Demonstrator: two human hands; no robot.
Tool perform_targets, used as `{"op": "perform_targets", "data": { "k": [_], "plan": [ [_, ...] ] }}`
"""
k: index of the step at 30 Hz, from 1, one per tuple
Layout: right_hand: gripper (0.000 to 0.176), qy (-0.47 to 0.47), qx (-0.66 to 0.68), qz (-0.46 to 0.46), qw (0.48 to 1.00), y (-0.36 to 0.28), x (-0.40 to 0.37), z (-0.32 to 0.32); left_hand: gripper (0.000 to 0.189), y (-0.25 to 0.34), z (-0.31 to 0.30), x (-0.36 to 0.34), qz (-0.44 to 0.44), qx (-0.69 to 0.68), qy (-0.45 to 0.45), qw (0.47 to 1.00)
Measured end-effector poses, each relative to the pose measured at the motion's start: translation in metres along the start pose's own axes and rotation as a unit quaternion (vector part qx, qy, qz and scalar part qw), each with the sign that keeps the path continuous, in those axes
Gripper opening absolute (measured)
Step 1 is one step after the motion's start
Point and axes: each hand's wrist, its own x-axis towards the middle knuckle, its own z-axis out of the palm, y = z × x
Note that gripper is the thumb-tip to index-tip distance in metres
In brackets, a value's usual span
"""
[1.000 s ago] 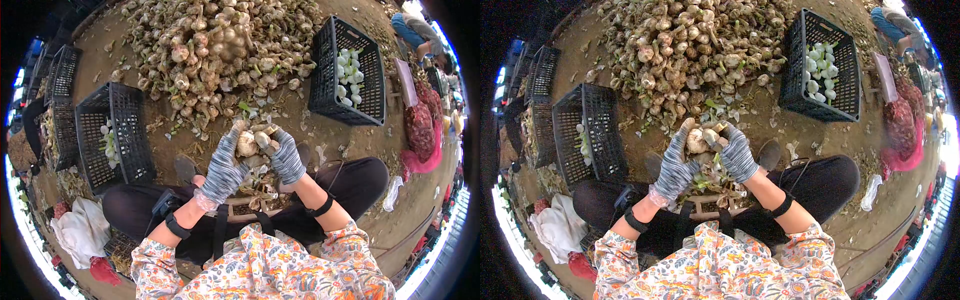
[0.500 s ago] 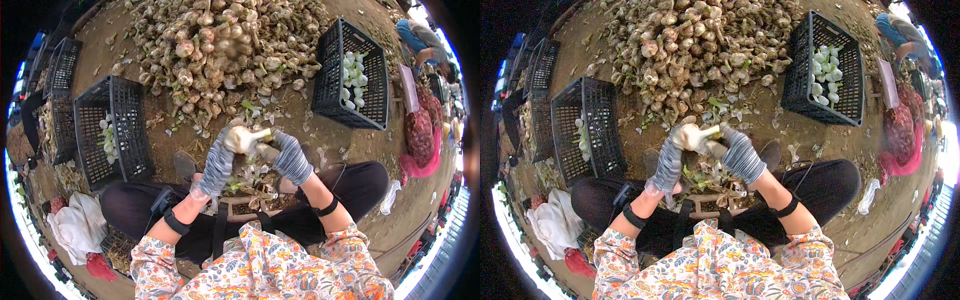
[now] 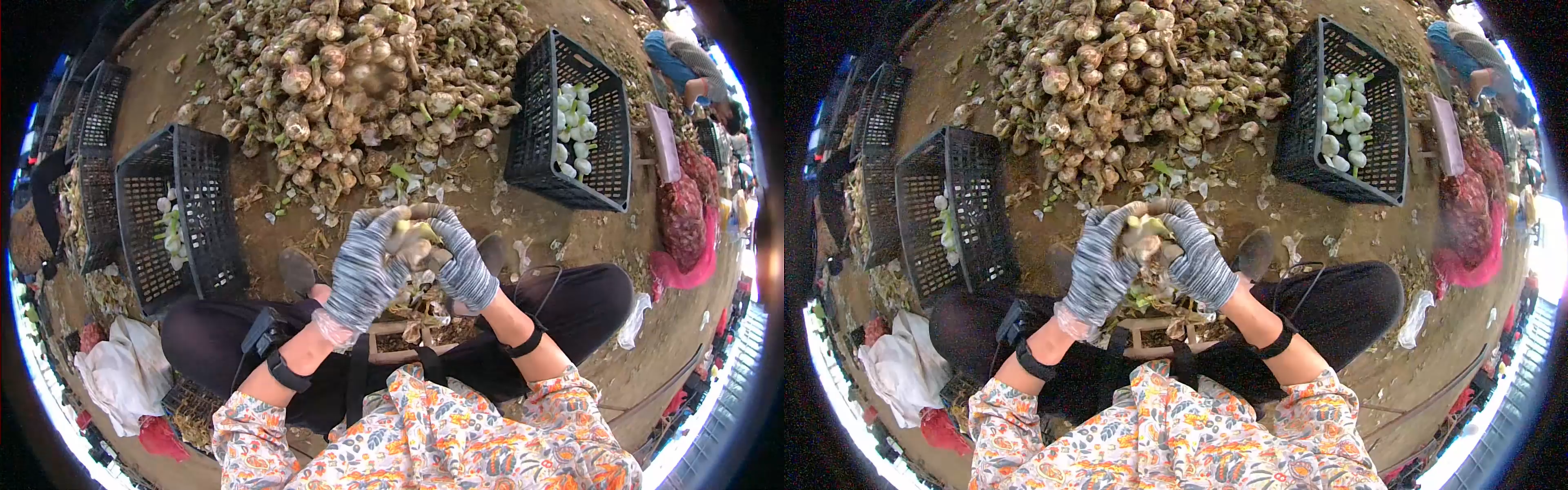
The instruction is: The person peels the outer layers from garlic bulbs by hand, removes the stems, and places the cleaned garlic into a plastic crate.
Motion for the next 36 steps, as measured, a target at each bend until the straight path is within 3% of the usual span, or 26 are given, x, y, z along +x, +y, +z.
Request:
{"op": "perform_targets", "data": {
  "k": [1, 2, 4, 7, 8, 9, 12, 13, 15, 16, 17, 19, 20, 21, 22, 23, 24, 26, 27, 29, 30, 31, 33, 34, 35, 36],
  "plan": [
    [0.038, -0.001, -0.004, 0.000, 1.000, 0.004, -0.004, 0.001, 0.030, -0.009, 0.003, -0.001, -0.031, -0.033, 0.003, 0.999],
    [0.037, 0.022, 0.012, 0.062, 0.998, 0.011, -0.012, 0.003, 0.030, -0.013, 0.003, -0.001, -0.030, -0.036, 0.005, 0.999],
    [0.032, 0.058, 0.093, 0.159, 0.981, 0.036, -0.019, 0.009, 0.025, -0.021, -0.001, 0.000, -0.177, -0.167, -0.040, 0.969],
    [0.030, 0.001, 0.217, 0.241, 0.946, 0.016, -0.005, -0.004, 0.020, -0.027, -0.009, 0.006, -0.094, -0.151, -0.066, 0.982],
    [0.027, 0.056, 0.337, 0.238, 0.909, 0.013, -0.002, 0.001, 0.017, -0.023, -0.012, 0.009, -0.105, -0.176, -0.070, 0.976],
    [0.027, 0.056, 0.337, 0.241, 0.908, 0.008, 0.000, 0.002, 0.017, -0.025, -0.014, 0.011, -0.107, -0.177, -0.071, 0.976],
    [0.024, 0.110, 0.569, 0.350, 0.736, -0.001, 0.004, -0.003, 0.019, -0.029, -0.026, 0.017, -0.083, -0.216, -0.157, 0.960],
    [0.024, 0.110, 0.569, 0.351, 0.735, 0.003, 0.006, -0.003, 0.019, -0.031, -0.027, 0.016, -0.085, -0.216, -0.158, 0.960],
    [0.014, 0.165, 0.624, 0.434, 0.628, 0.011, 0.011, -0.006, 0.013, -0.035, -0.029, 0.015, -0.010, -0.206, -0.206, 0.957],
    [0.009, 0.061, 0.677, 0.437, 0.590, 0.031, 0.005, -0.010, 0.014, -0.040, -0.026, 0.012, -0.026, -0.255, -0.211, 0.943],
    [0.009, 0.062, 0.677, 0.437, 0.590, 0.027, 0.006, -0.006, 0.014, -0.040, -0.026, 0.011, -0.026, -0.255, -0.211, 0.943],
    [0.009, 0.081, 0.424, 0.451, 0.782, 0.013, 0.006, 0.008, 0.017, -0.038, -0.028, 0.008, -0.177, -0.424, -0.205, 0.864],
    [0.012, -0.072, 0.060, 0.249, 0.964, 0.057, -0.009, 0.010, 0.022, -0.047, -0.020, 0.005, -0.148, -0.424, -0.182, 0.875],
    [0.016, -0.029, -0.272, -0.084, 0.958, 0.074, -0.014, 0.018, 0.022, -0.051, -0.015, 0.001, -0.146, -0.422, -0.181, 0.876],
    [0.018, 0.014, -0.099, 0.113, 0.989, 0.062, -0.010, 0.024, 0.024, -0.052, -0.009, -0.007, -0.222, -0.498, -0.149, 0.825],
    [0.021, 0.056, 0.082, 0.303, 0.948, 0.048, -0.006, 0.026, 0.026, -0.050, -0.006, -0.010, -0.297, -0.567, -0.115, 0.760],
    [0.021, 0.058, 0.083, 0.303, 0.947, 0.045, -0.007, 0.025, 0.031, -0.047, -0.003, -0.012, -0.326, -0.564, -0.104, 0.751],
    [0.024, 0.085, -0.172, 0.140, 0.971, 0.039, -0.008, 0.023, 0.032, -0.046, -0.003, -0.013, -0.342, -0.573, -0.109, 0.736],
    [0.024, 0.087, -0.172, 0.140, 0.971, 0.033, -0.008, 0.020, 0.033, -0.047, -0.003, -0.014, -0.358, -0.582, -0.110, 0.722],
    [0.027, -0.010, -0.300, 0.129, 0.945, 0.021, -0.005, 0.013, 0.036, -0.050, -0.002, -0.015, -0.355, -0.581, -0.111, 0.724],
    [0.028, -0.086, -0.357, 0.146, 0.919, 0.026, -0.003, 0.011, 0.035, -0.045, -0.001, -0.014, -0.358, -0.602, -0.065, 0.711],
    [0.028, -0.085, -0.356, 0.146, 0.919, 0.035, -0.007, 0.013, 0.033, -0.041, -0.002, -0.012, -0.360, -0.621, -0.020, 0.696],
    [0.030, -0.224, -0.385, 0.133, 0.885, 0.037, -0.009, 0.021, 0.034, -0.035, -0.013, -0.003, -0.356, -0.613, -0.039, 0.704],
    [0.033, -0.291, -0.367, 0.188, 0.863, 0.025, -0.006, 0.015, 0.034, -0.026, -0.020, 0.003, -0.328, -0.521, -0.073, 0.784],
    [0.033, -0.297, -0.369, 0.183, 0.861, 0.033, -0.005, 0.011, 0.034, -0.023, -0.024, 0.006, -0.296, -0.420, -0.101, 0.852],
    [0.032, -0.221, -0.404, 0.078, 0.884, 0.046, -0.008, 0.003, 0.033, -0.038, -0.016, 0.002, -0.230, -0.376, -0.097, 0.892]
  ]
}}
